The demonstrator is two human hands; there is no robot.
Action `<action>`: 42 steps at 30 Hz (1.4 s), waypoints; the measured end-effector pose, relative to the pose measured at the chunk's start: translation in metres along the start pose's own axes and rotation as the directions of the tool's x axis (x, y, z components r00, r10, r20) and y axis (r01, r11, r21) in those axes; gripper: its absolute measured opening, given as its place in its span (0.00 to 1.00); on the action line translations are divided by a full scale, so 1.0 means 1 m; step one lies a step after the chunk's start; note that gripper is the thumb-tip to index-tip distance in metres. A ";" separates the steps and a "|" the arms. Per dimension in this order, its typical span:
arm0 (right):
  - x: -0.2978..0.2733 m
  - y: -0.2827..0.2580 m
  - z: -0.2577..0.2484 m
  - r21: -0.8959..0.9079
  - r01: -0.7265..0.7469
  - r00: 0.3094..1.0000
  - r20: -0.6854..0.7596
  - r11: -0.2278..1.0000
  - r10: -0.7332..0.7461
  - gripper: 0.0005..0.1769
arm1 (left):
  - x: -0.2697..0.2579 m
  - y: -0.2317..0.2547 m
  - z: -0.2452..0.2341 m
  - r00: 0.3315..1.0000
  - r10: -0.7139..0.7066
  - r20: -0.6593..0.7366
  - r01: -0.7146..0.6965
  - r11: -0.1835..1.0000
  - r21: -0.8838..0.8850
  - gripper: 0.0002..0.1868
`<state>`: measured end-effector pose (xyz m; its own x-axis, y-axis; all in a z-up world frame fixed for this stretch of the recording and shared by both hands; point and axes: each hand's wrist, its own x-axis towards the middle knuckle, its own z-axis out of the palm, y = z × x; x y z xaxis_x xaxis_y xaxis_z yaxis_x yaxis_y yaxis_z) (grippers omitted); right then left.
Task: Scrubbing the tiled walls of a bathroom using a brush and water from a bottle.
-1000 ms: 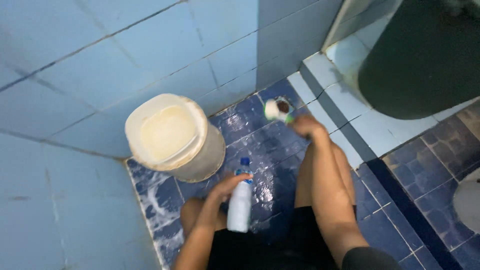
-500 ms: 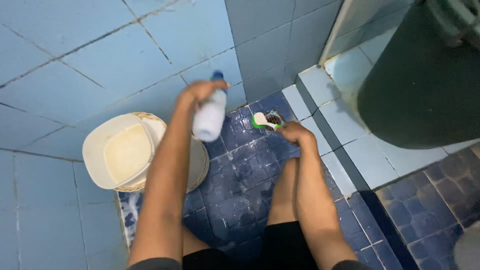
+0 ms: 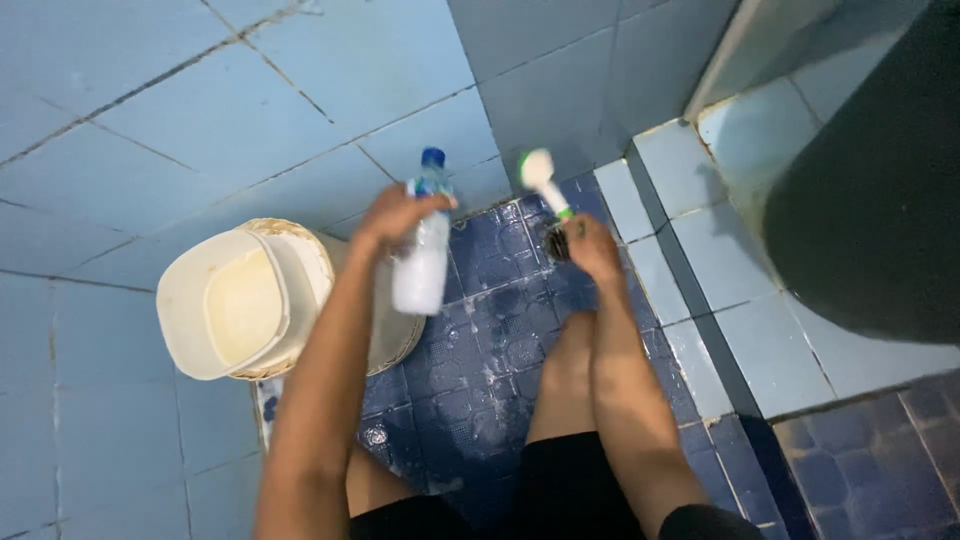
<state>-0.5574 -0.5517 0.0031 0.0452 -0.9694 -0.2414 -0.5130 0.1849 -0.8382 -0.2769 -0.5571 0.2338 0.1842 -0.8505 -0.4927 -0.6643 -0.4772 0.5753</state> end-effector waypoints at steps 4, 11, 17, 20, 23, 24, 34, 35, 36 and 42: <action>-0.006 -0.071 0.012 0.228 0.129 0.983 -0.155 0.965 -0.095 0.30 | -0.028 -0.065 0.037 0.994 0.087 -0.073 -0.105 0.950 -0.294 0.42; 0.044 -0.091 0.077 -0.069 0.325 0.946 0.018 0.943 -0.325 0.23 | -0.105 -0.214 0.093 0.961 0.094 -0.259 -0.192 0.904 -0.381 0.44; 0.095 -0.098 0.053 -0.195 0.521 0.839 -0.062 0.831 -0.540 0.14 | -0.167 -0.326 0.137 0.960 -0.095 -0.263 -0.002 0.938 -0.346 0.43; 0.095 -0.094 0.046 -0.482 0.507 0.862 0.254 0.715 -0.440 0.18 | -0.177 -0.343 0.142 0.933 -0.105 -0.346 -0.028 0.933 -0.358 0.42; 0.093 -0.103 0.049 -0.415 0.501 0.852 0.083 0.759 -0.517 0.19 | -0.166 -0.364 0.153 0.936 -0.091 -0.340 -0.041 0.931 -0.363 0.41; 0.091 -0.109 0.053 -0.196 0.549 0.803 -0.146 0.812 -0.578 0.15 | -0.162 -0.372 0.159 0.940 -0.070 -0.334 -0.057 0.932 -0.357 0.44; 0.045 -0.185 0.074 -0.221 0.545 0.765 -0.264 0.809 -0.588 0.19 | -0.133 -0.356 0.176 0.970 0.064 -0.234 -0.148 0.920 -0.362 0.42; 0.049 -0.186 0.084 -0.405 0.492 0.836 -0.030 0.771 -0.549 0.17 | -0.124 -0.359 0.177 0.974 0.082 -0.212 -0.158 0.915 -0.372 0.45; 0.052 -0.188 0.092 -0.573 0.457 0.881 0.184 0.680 -0.436 0.21 | -0.115 -0.362 0.177 0.977 0.100 -0.190 -0.167 0.909 -0.382 0.47; 0.063 -0.201 0.060 -0.017 0.451 0.765 -0.507 0.893 -0.396 0.18 | -0.100 -0.347 0.176 0.944 0.227 -0.240 -0.307 0.871 -0.383 0.44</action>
<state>-0.4006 -0.6398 0.1270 -0.1971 -0.8972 0.3951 -0.4520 -0.2745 -0.8487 -0.1919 -0.2674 -0.0317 0.1972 -0.9642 -0.1775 -0.3575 -0.2393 0.9028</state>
